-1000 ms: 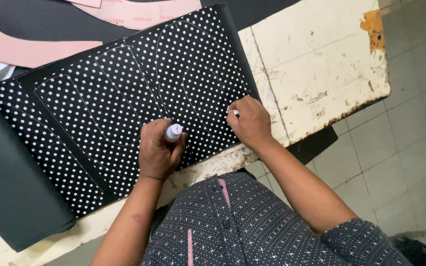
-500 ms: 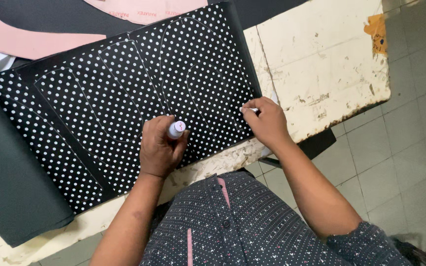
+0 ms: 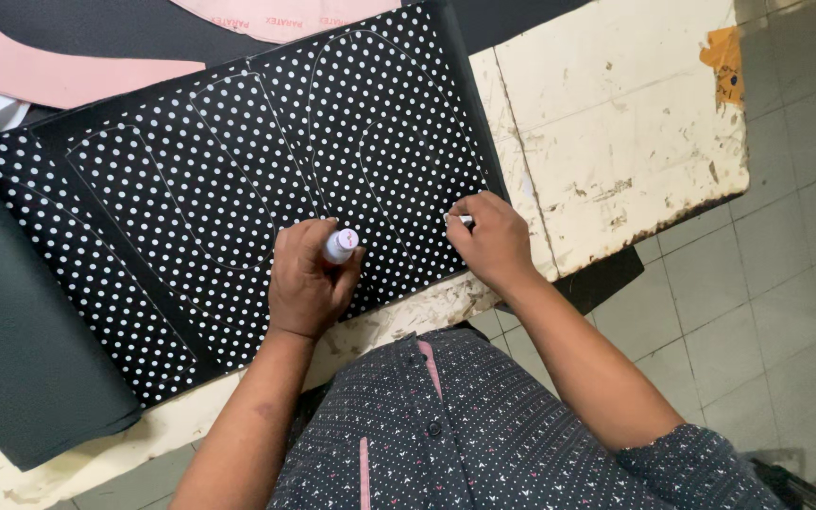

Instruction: The person retrieves a white marking tool from a drawer and uses it to trace curved lines on a black polka-dotted fabric laid on a workbench. They then place a pink U-shaped pattern on the fabric and trace its outline with the marker.

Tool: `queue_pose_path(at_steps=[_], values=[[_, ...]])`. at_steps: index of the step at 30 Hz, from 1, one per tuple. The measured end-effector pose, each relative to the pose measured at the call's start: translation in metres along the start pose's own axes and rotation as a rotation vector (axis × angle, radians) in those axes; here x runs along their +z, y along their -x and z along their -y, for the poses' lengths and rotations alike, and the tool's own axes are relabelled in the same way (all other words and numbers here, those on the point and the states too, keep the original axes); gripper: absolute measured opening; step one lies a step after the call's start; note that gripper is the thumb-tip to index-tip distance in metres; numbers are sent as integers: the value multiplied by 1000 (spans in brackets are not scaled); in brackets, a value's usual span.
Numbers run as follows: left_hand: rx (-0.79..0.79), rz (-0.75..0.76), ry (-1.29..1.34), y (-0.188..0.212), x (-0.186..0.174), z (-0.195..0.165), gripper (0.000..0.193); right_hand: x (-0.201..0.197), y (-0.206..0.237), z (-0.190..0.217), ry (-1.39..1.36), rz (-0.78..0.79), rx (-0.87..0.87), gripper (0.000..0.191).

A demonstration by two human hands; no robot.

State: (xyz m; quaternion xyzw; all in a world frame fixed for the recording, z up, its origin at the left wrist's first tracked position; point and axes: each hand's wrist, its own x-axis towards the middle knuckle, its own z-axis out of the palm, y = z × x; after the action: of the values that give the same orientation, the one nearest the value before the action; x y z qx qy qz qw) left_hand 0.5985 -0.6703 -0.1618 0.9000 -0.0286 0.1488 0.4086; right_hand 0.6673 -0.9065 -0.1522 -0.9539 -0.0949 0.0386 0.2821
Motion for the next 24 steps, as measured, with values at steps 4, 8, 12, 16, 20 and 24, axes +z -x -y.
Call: queue_pose_path(at_steps=[4, 8, 12, 16, 20, 24], values=[[13, -16, 19, 0, -1, 0, 53, -3, -1, 1, 61, 14, -19, 11], [15, -10, 16, 0, -2, 0, 54, -2, -3, 2, 35, -3, -50, 11], [4, -5, 13, 0, -2, 0, 54, -6, -4, -1, 57, 37, -74, 11], [14, -9, 18, -1, -3, 0, 53, -22, -4, -11, -11, 56, 52, 17], [10, 12, -10, 0, -3, 0, 52, -25, -1, -15, -119, 170, 338, 23], [9, 26, -35, -1, -3, -1, 51, -17, 5, -13, -237, 175, 224, 21]])
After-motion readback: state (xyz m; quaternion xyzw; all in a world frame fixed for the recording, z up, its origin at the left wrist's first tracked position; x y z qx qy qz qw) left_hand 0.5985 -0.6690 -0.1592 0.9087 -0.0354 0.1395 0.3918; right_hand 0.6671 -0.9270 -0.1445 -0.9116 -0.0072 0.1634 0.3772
